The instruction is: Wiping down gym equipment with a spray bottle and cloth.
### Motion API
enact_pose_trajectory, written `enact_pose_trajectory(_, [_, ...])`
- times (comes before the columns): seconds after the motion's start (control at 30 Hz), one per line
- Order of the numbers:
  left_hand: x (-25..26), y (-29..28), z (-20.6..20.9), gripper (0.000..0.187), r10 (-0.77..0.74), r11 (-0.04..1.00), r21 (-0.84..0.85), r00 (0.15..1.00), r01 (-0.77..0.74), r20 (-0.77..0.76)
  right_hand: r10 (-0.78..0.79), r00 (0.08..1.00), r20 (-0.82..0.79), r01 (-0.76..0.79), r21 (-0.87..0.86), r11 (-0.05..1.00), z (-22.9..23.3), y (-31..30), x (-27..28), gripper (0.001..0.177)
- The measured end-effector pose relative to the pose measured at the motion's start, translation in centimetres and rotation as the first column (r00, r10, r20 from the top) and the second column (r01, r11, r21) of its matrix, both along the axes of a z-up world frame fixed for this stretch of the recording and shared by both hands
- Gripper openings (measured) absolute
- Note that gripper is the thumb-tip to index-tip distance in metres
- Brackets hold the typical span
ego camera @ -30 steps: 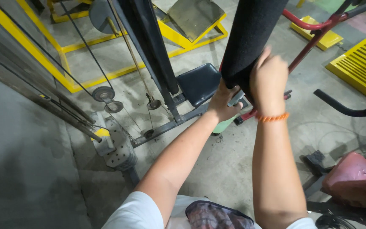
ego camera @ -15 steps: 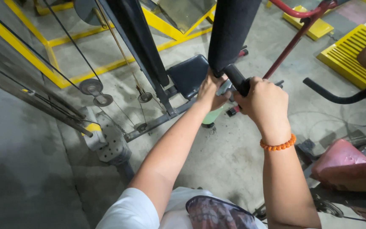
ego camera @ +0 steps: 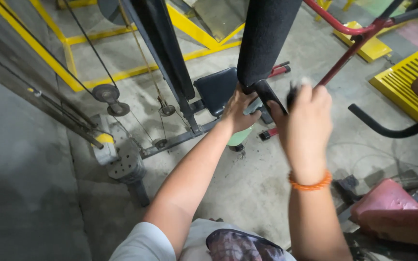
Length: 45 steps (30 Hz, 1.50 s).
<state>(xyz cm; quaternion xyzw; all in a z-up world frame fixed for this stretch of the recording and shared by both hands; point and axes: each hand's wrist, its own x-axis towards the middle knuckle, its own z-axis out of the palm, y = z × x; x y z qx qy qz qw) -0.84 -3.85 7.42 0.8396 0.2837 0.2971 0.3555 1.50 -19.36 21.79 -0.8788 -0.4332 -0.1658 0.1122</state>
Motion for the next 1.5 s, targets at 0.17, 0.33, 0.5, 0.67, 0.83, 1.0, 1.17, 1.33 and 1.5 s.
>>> enact_pose_trajectory(0.17, [-1.0,-0.7,1.8,0.068,-0.033,0.955,-0.256,0.916,0.147,0.399,-0.060,0.634,0.771,-0.062,0.128,0.990,-4.8,5.1,-0.5,0.020])
enact_pose_trajectory(0.33, [0.5,-0.3,-1.7,0.055,-0.015,0.997,-0.071,0.962,0.036,0.274,0.069,0.789,0.611,-0.027,-0.077,0.997,-6.7,8.1,5.9,0.016])
enact_pose_trajectory(0.5, [0.6,-0.2,-0.6,0.090,-0.001,0.939,-0.330,0.960,0.097,0.279,0.091,0.960,-0.266,-0.162,-0.257,0.953,-2.1,8.0,6.4,0.072])
enact_pose_trajectory(0.67, [4.9,3.8,-8.7,0.074,0.032,0.997,-0.073,0.959,-0.012,0.281,0.208,0.503,-0.839,-0.247,0.091,0.965,-2.9,8.0,9.0,0.036])
enact_pose_trajectory(0.83, [3.2,3.1,-6.1,0.102,-0.062,0.997,0.060,0.987,0.054,0.147,0.113,0.595,-0.796,-0.216,-0.023,0.976,-2.5,7.9,8.4,0.056])
enact_pose_trajectory(1.0, [1.6,2.3,-5.9,0.067,-0.130,0.978,0.196,0.953,0.077,0.274,-0.031,0.805,-0.592,-0.107,-0.196,0.975,-2.2,7.1,7.7,0.068])
enact_pose_trajectory(1.17, [2.1,3.4,-8.2,0.054,-0.214,0.959,0.238,0.942,0.152,0.258,0.024,0.959,-0.281,-0.089,-0.221,0.971,-1.1,6.2,5.1,0.054])
enact_pose_trajectory(1.33, [-3.4,3.6,-8.4,0.048,-0.289,0.957,0.110,0.901,0.267,0.324,0.033,0.982,0.185,0.002,-0.182,0.983,-3.5,5.3,4.5,0.060])
enact_pose_trajectory(1.5, [-9.5,4.7,-10.1,0.034,-0.302,0.953,0.086,0.873,0.292,0.382,0.035,0.750,0.660,0.012,-0.066,0.998,-5.3,4.9,0.7,0.046])
